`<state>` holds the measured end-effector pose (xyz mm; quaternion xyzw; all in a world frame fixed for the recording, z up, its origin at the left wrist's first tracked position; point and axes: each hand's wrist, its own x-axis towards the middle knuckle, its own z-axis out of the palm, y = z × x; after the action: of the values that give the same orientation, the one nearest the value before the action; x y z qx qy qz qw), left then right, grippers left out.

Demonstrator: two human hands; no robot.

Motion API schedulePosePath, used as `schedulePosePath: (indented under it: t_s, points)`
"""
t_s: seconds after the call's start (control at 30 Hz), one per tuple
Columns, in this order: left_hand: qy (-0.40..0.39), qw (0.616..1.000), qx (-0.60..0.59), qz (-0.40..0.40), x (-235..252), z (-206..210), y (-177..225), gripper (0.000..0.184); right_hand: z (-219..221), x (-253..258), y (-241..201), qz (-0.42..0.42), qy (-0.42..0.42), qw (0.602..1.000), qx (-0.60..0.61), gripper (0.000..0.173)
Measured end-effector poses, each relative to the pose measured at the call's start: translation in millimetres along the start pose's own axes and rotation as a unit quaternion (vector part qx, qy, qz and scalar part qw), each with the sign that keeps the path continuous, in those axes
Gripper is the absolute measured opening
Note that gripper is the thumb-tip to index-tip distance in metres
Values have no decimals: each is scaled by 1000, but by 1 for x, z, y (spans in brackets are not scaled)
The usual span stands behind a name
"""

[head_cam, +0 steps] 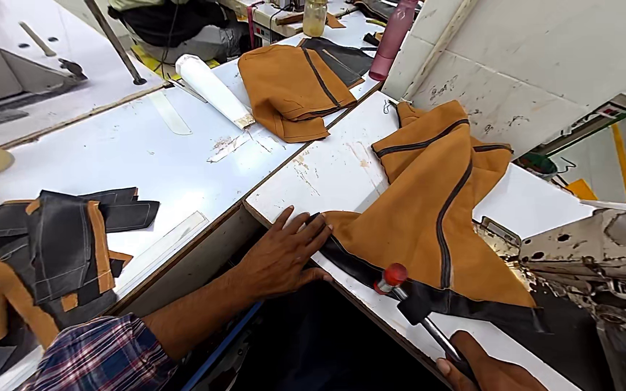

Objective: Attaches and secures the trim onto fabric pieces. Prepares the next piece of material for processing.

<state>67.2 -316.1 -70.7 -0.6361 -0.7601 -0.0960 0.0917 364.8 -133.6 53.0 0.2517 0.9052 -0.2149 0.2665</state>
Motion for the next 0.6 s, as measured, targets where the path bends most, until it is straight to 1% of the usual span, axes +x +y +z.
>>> schedulePosePath:
  t_s: [0.1,0.13,0.23,0.3,0.37,0.47,0.53,0.6]
  points:
    - [-5,1000,3,2,2,-3,-4,92,11,10,-19,-59,66,996,29,44]
    - [-5,1000,5,3,1,-2,-5,94,19,20,-22,-72,76,994,36,42]
    - [3,1000,4,8,0,2,-7,94,26,43,-31,-64,57,996,24,40]
    - [26,1000,-5,10,-1,7,-10,92,22,46,-40,-81,88,992,38,40]
    - [43,999,-22,12,-3,10,-11,90,30,50,-47,-109,122,984,68,40]
    - [63,997,-47,13,-4,20,-10,87,36,49,-43,-73,77,992,73,41]
    - [77,995,-55,12,-3,22,-9,88,41,33,-33,-60,97,988,99,42]
    - [81,995,-58,9,-4,22,-10,87,54,13,-20,-36,132,984,118,41]
